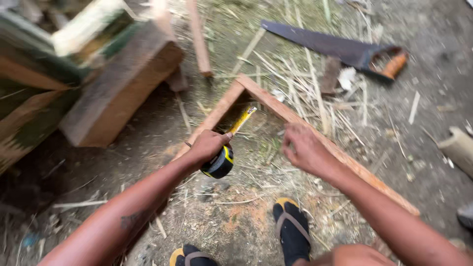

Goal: The person measures a rectangular wooden frame with a tape measure, marks it with a pencil, and uses a mallet to adjust the joints. They then place a cross brace inside the frame, mark it, cut it with a hand saw, and hammer nails to secure it.

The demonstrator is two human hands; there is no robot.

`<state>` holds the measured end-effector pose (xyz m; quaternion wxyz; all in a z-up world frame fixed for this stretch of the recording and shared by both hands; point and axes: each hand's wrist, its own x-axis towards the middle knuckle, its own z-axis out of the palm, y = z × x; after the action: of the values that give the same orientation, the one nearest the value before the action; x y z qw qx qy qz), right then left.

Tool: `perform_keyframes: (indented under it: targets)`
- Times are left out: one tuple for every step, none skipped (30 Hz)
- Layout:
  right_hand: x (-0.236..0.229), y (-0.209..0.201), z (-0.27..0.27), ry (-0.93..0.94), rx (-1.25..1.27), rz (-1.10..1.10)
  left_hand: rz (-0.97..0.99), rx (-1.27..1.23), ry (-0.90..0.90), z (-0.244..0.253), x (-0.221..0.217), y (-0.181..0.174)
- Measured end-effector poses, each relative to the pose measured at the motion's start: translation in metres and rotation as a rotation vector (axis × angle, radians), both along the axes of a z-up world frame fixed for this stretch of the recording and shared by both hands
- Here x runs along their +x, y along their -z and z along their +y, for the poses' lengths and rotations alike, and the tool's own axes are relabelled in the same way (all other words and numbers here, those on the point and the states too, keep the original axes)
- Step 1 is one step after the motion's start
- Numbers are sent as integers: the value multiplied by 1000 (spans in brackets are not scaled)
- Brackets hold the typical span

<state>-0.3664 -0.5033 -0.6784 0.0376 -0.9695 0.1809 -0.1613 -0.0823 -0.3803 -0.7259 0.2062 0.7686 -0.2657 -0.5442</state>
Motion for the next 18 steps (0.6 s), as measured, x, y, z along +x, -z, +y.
perform_keyframes:
  targets:
    - [25, -6, -14, 201, 460, 180, 10, -1, -42, 6, 16, -9]
    - [46, -6, -25, 413, 930, 391, 38, 10, -69, 11, 24, -11]
    - [70, 1, -32, 373, 1087, 324, 67, 21, -96, 18, 28, -8]
    - [90, 10, -39, 335, 1234, 252, 87, -2, -137, 20, 28, -1]
    - [106, 23, -38, 266, 1195, 234, 107, -26, -179, 18, 25, 9]
    - [119, 38, -36, 196, 1159, 211, 123, -49, -218, 18, 22, 21]
    - [132, 55, -31, 275, 1325, 167, 117, -67, -220, 16, 19, 33]
    - [143, 73, -21, 371, 1492, 125, 123, -80, -214, 14, 11, 45]
    - [146, 88, -15, 472, 1656, 80, 128, -93, -208, 11, 5, 57]
    - [144, 101, -9, 555, 1662, 21, 139, -95, -196, 13, -2, 68]
    - [142, 113, -3, 638, 1664, -39, 149, -97, -185, 15, -8, 77]
    - [144, 123, -5, 716, 1659, -114, 151, -107, -167, 12, -6, 83]
    - [146, 129, -11, 728, 1655, -125, 138, -114, -161, 11, -4, 87]
    - [151, 133, -27, 738, 1646, -149, 120, -129, -148, 3, 4, 88]
    - [158, 135, -46, 747, 1636, -173, 101, -145, -136, -7, 14, 89]
    - [153, 140, -49, 762, 1636, -216, 61, -109, -120, 3, 12, 90]
    - [150, 145, -53, 777, 1635, -259, 21, -74, -102, 11, 13, 92]
    - [151, 151, -52, 789, 1643, -296, -22, -29, -88, 24, 16, 91]
